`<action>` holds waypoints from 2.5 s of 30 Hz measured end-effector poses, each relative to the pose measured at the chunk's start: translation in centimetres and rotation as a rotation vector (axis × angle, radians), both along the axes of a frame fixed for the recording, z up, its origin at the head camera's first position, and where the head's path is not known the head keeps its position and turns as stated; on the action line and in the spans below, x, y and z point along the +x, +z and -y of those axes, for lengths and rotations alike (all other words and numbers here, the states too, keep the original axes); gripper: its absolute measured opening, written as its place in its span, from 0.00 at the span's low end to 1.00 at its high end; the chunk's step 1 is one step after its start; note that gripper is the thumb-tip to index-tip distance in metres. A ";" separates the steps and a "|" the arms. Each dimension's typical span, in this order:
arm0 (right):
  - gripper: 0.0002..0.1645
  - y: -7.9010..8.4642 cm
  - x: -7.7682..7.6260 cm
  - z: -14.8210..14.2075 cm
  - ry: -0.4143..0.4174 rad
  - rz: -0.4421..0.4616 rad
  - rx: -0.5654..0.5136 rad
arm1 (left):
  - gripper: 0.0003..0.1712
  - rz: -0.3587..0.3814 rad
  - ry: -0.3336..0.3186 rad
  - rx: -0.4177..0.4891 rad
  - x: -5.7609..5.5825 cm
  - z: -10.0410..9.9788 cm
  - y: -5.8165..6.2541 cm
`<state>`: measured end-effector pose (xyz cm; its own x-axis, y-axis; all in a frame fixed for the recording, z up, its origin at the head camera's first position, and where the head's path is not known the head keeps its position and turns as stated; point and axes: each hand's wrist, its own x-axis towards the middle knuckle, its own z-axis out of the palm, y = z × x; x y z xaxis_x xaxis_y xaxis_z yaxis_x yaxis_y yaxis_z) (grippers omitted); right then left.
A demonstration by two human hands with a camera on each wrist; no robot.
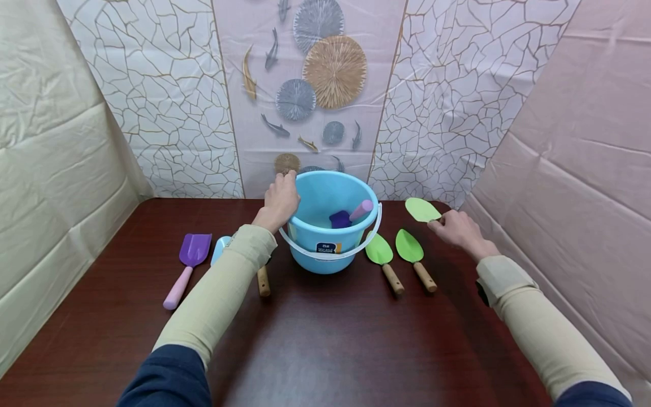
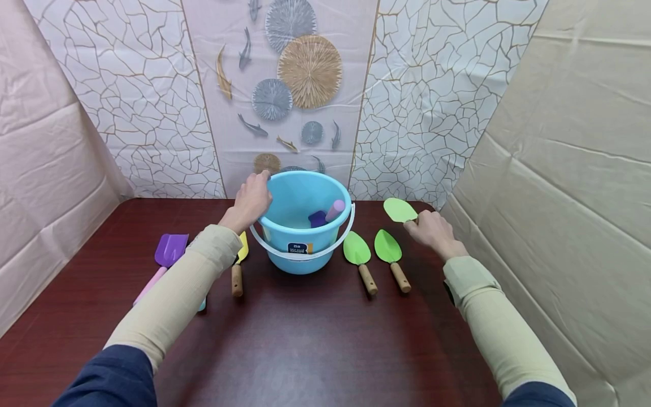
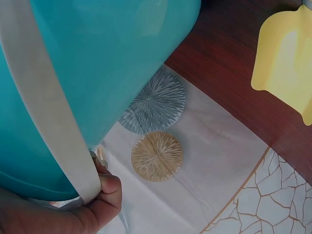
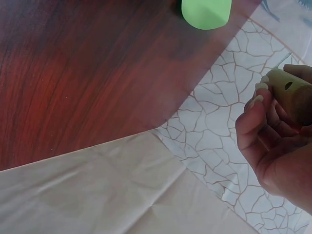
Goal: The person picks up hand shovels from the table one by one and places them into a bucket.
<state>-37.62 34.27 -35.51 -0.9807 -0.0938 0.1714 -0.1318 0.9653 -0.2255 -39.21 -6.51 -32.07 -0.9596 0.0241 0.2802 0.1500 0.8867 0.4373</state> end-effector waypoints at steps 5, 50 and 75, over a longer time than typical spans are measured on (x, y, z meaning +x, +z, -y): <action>0.27 0.3 -0.1 0.4 0.005 -0.007 0.004 | 0.24 0.004 0.002 0.001 0.0 0.0 0.0; 0.29 3.1 -0.4 2.4 0.043 -0.056 0.016 | 0.22 -0.002 -0.022 0.012 0.1 0.2 0.1; 0.28 4.9 -0.6 4.6 0.068 -0.065 0.015 | 0.26 -0.004 -0.021 0.027 0.2 0.1 0.1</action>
<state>-38.25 29.62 -30.56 -0.9588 -0.1627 0.2329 -0.2110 0.9568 -0.2001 -38.99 -6.63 -31.92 -0.9578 0.0370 0.2850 0.1707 0.8710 0.4606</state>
